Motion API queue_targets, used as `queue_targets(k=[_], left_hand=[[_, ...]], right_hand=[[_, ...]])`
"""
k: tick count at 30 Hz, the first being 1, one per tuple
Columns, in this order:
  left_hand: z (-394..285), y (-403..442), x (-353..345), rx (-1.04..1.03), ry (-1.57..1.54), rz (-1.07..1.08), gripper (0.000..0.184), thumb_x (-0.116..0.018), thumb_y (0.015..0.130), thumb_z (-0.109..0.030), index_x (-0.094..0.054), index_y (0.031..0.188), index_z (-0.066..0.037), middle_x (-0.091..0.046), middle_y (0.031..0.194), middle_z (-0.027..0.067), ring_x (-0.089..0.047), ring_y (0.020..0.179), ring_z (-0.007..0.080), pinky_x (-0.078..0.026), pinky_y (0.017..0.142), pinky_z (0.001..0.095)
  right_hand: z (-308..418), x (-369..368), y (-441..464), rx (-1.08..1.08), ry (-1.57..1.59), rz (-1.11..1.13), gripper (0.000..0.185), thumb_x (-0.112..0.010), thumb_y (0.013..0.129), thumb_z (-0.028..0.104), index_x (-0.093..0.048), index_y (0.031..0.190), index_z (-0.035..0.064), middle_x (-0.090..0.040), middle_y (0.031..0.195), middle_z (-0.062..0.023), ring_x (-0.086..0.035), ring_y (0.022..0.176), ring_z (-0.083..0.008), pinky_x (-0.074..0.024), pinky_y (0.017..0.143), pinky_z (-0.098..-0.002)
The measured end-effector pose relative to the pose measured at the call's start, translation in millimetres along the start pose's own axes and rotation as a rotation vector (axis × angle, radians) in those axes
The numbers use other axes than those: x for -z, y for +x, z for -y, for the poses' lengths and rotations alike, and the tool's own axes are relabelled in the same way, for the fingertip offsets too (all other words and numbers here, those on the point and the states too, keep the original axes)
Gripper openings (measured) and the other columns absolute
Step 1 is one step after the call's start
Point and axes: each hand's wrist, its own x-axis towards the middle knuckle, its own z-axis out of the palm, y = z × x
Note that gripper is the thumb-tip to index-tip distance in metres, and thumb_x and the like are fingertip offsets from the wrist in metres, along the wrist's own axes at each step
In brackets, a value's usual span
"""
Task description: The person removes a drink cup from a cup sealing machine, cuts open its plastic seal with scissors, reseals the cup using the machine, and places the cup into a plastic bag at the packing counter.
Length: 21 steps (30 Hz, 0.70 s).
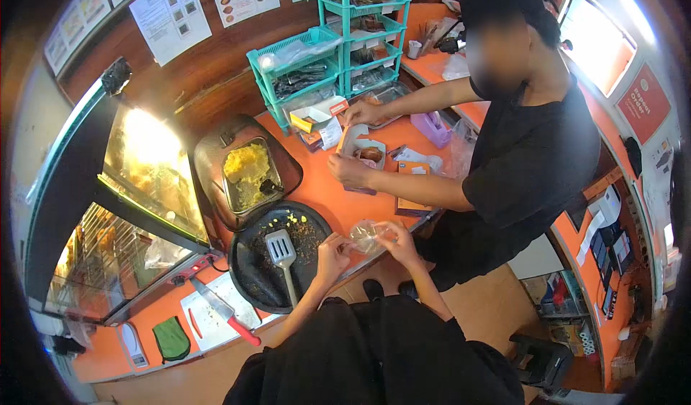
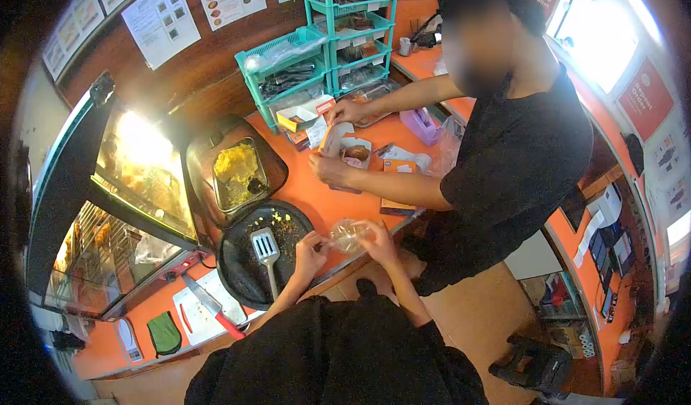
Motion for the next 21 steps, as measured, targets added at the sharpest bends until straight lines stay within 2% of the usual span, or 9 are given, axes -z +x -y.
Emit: queue_targets(k=[1,2,5,9,11,14,17,19,21], left_hand=[[2,0,-3,-0.016,-0.008,-0.001,0.006,-0.072,0.074,-0.003,-0.067,0.075,0.000,-0.055,0.065,0.0116,-0.056,0.053,0.0216,-0.042,0.049,0.0312],[5,1,-7,-0.032,-0.017,0.000,0.008,-0.073,0.075,-0.005,-0.067,0.075,0.000,-0.055,0.065,0.0112,-0.054,0.052,0.0198,-0.041,0.049,0.0303],[-15,11,-9,0.029,-0.044,0.012,0.012,-0.074,0.077,-0.008,-0.066,0.074,0.000,-0.053,0.063,0.0092,-0.051,0.053,0.0169,-0.041,0.050,0.0289],[-14,19,-11,0.015,-0.054,0.002,0.018,-0.076,0.077,-0.011,-0.063,0.070,0.000,-0.053,0.063,0.0075,-0.050,0.054,0.0148,-0.040,0.051,0.0279],[-8,17,-12,0.049,-0.087,0.032,0.022,-0.078,0.075,-0.011,-0.061,0.068,0.000,-0.052,0.063,0.0064,-0.050,0.056,0.0138,-0.041,0.052,0.0275],[-9,15,-10,0.049,-0.148,0.073,0.026,-0.079,0.075,-0.012,-0.058,0.067,0.000,-0.052,0.063,0.0045,-0.050,0.057,0.0128,-0.042,0.055,0.0265],[-10,15,-13,-0.116,-0.325,0.024,0.028,-0.079,0.075,-0.012,-0.056,0.065,0.000,-0.055,0.067,0.0027,-0.052,0.060,0.0118,-0.043,0.059,0.0248],[4,11,-19,-0.111,-0.444,0.035,0.027,-0.077,0.079,-0.012,-0.055,0.065,-0.003,-0.058,0.075,0.0020,-0.054,0.064,0.0106,-0.042,0.061,0.0224],[20,5,-24,0.351,-0.816,0.115,0.020,-0.066,0.089,-0.011,-0.053,0.074,-0.007,-0.053,0.070,-0.0010,-0.053,0.063,0.0095,-0.040,0.058,0.0229]], right_hand=[[13,-1,-1,0.136,-0.180,0.027,0.023,-0.075,0.076,0.023,-0.072,0.097,0.0168,-0.052,0.080,-0.0056,-0.051,0.077,-0.0195,-0.0439,0.072,-0.0335],[6,-7,-4,0.124,-0.220,0.052,0.027,-0.078,0.072,0.032,-0.073,0.096,0.0222,-0.049,0.087,-0.0086,-0.049,0.088,-0.0255,-0.0423,0.078,-0.0370],[8,-18,-4,0.179,-0.285,0.007,0.026,-0.078,0.072,0.034,-0.072,0.095,0.0216,-0.048,0.086,-0.0080,-0.050,0.087,-0.0257,-0.0419,0.080,-0.0365],[4,-18,1,0.105,-0.277,0.049,0.022,-0.076,0.077,0.020,-0.070,0.096,0.0133,-0.050,0.088,-0.0086,-0.048,0.091,-0.0220,-0.0399,0.080,-0.0335],[-26,-29,4,0.004,0.177,0.042,0.016,-0.072,0.081,0.028,-0.068,0.088,0.0131,-0.059,0.096,-0.0080,-0.051,0.091,-0.0242,-0.0388,0.085,-0.0361],[-24,-29,6,-0.145,0.339,0.151,0.013,-0.068,0.084,0.022,-0.066,0.084,0.0095,-0.065,0.096,-0.0067,-0.053,0.094,-0.0223,-0.0364,0.090,-0.0357],[-21,-31,6,-0.065,0.123,0.053,0.013,-0.068,0.085,0.019,-0.064,0.083,0.0070,-0.066,0.086,-0.0042,-0.055,0.092,-0.0198,-0.0344,0.093,-0.0343],[-12,-30,6,-0.042,0.148,0.043,0.014,-0.068,0.085,0.019,-0.063,0.083,0.0060,-0.065,0.085,-0.0047,-0.055,0.089,-0.0198,-0.0358,0.091,-0.0335],[-13,-31,6,-0.023,0.173,0.039,0.015,-0.068,0.084,0.019,-0.063,0.084,0.0050,-0.064,0.083,-0.0052,-0.056,0.086,-0.0197,-0.0373,0.089,-0.0327]])
